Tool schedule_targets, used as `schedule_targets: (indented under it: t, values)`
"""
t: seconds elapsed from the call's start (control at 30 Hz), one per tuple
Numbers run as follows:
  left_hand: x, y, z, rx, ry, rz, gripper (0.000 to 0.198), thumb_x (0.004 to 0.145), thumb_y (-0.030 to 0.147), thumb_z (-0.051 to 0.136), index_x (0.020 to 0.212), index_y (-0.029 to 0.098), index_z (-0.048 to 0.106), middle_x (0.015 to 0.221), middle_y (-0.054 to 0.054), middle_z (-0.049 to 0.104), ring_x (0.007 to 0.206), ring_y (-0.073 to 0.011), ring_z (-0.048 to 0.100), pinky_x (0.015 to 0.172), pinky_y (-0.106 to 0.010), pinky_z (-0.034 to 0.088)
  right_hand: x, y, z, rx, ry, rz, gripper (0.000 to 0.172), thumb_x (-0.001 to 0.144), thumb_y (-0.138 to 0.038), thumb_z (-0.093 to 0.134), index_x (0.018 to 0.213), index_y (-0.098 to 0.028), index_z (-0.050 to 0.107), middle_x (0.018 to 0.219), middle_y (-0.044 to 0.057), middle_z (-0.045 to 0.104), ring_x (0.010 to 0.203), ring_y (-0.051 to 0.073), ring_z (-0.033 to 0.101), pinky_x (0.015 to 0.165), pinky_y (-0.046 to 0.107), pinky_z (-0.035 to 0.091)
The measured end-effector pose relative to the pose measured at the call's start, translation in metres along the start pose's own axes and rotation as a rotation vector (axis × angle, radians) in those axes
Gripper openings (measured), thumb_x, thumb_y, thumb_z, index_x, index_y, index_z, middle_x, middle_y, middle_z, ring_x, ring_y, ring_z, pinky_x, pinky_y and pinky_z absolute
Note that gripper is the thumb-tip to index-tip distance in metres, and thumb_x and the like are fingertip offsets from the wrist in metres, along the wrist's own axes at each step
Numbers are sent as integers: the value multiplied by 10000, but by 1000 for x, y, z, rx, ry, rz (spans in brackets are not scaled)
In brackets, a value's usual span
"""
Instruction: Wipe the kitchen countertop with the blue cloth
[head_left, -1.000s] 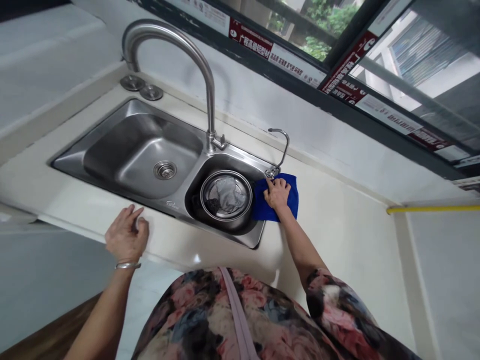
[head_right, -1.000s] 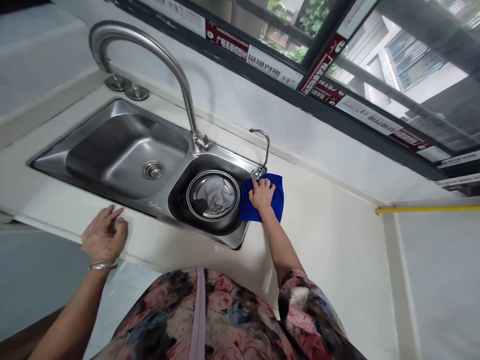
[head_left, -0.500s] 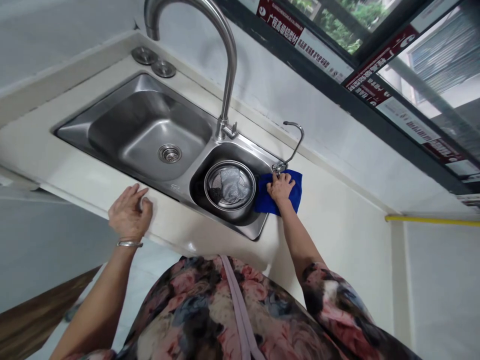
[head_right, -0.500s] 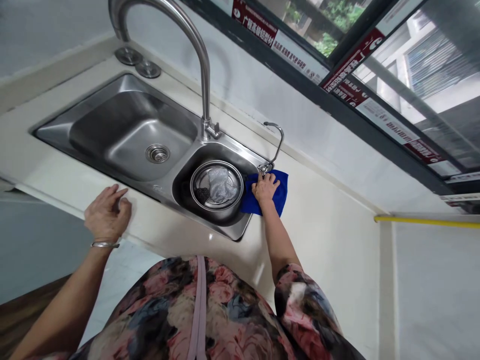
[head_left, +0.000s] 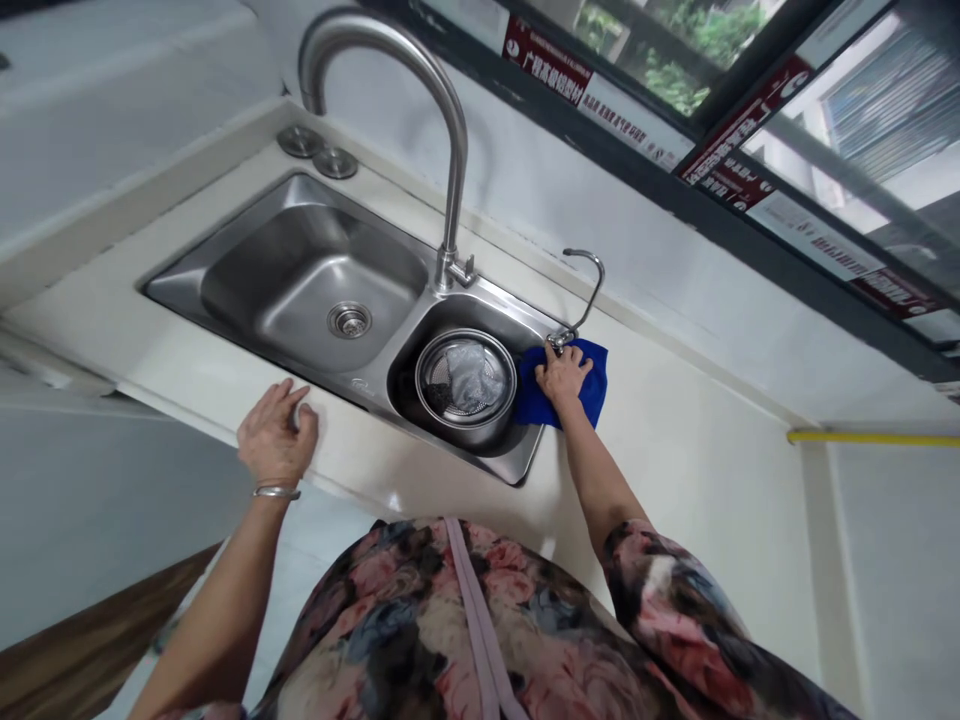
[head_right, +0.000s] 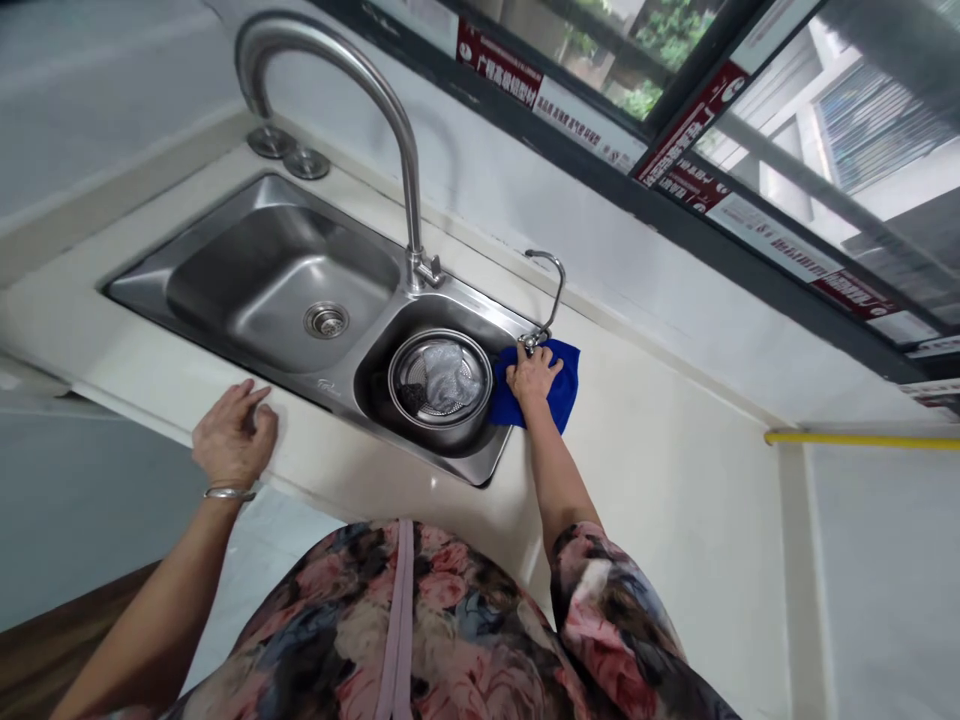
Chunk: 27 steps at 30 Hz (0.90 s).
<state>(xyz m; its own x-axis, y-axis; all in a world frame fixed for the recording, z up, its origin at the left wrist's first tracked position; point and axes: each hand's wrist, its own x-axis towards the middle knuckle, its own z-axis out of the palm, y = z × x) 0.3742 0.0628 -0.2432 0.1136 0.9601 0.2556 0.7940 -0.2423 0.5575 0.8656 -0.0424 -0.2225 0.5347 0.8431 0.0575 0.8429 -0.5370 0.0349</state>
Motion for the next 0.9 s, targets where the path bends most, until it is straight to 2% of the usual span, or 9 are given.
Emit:
schedule_targets:
  t: [0.1, 0.2, 0.4, 0.5, 0.57, 0.63, 0.77, 0.9]
  values:
    - [0, 0, 0, 1, -13, -13, 382, 1000, 325, 523, 1253, 160, 756, 1459, -130, 694, 1444, -263, 573, 1253, -458, 400, -21, 4, 0, 15, 8, -55, 610, 947, -275, 506, 1546, -179, 568, 1437, 216, 620, 1444, 406, 415, 1196, 715, 257]
    - [0, -1, 0, 13, -5, -16, 394, 998, 340, 505, 1253, 176, 756, 1459, -112, 697, 1451, -268, 568, 1260, -467, 399, -55, 9, 2, 41, 4, -120, 541, 991, -285, 442, 1496, -175, 603, 1555, 183, 557, 1546, 368, 335, 1249, 718, 192]
    - [1, 1, -4, 26, -3, -12, 396, 1009, 343, 499, 1249, 158, 755, 1437, -134, 705, 1437, -281, 577, 1252, -494, 411, -141, 19, -4, 174, 15, -271, 484, 1028, -354, 474, 1471, -216, 611, 1629, 144, 504, 1596, 361, 307, 1277, 719, 166]
    - [2, 2, -8, 26, -17, 7, 398, 1020, 339, 525, 1273, 116, 736, 1455, -140, 690, 1428, -286, 579, 1248, -529, 415, -161, 22, -9, 219, 5, -264, 487, 1048, -408, 484, 1488, -230, 592, 1658, 124, 476, 1601, 350, 314, 1293, 700, 167]
    - [3, 1, -9, 25, -8, 60, 405, 1020, 335, 548, 1278, 81, 728, 1471, -153, 676, 1424, -289, 583, 1240, -530, 430, -154, 24, -9, 232, 13, -216, 515, 1049, -444, 487, 1510, -232, 575, 1676, 117, 455, 1600, 345, 320, 1304, 689, 166]
    - [5, -2, -8, 35, 25, 97, 400, 1016, 337, 558, 1271, 87, 738, 1471, -158, 677, 1420, -289, 593, 1231, -507, 450, -132, 32, -6, 219, 40, -116, 566, 1051, -467, 470, 1554, -215, 537, 1698, 122, 423, 1603, 351, 312, 1303, 693, 177]
    - [8, -6, -7, 41, 33, 109, 389, 987, 334, 584, 1270, 121, 746, 1461, -174, 680, 1406, -306, 609, 1216, -503, 475, -68, 68, 2, 112, 62, 115, 616, 1065, -419, 382, 1639, -202, 444, 1736, 121, 354, 1611, 358, 288, 1277, 716, 222]
    - [8, -5, -8, 61, 32, 70, 381, 978, 351, 585, 1264, 163, 752, 1457, -137, 690, 1401, -302, 616, 1227, -505, 470, -1, 104, 7, 20, -12, 119, 638, 1045, -332, 361, 1679, -266, 379, 1761, 76, 309, 1614, 340, 268, 1263, 713, 249]
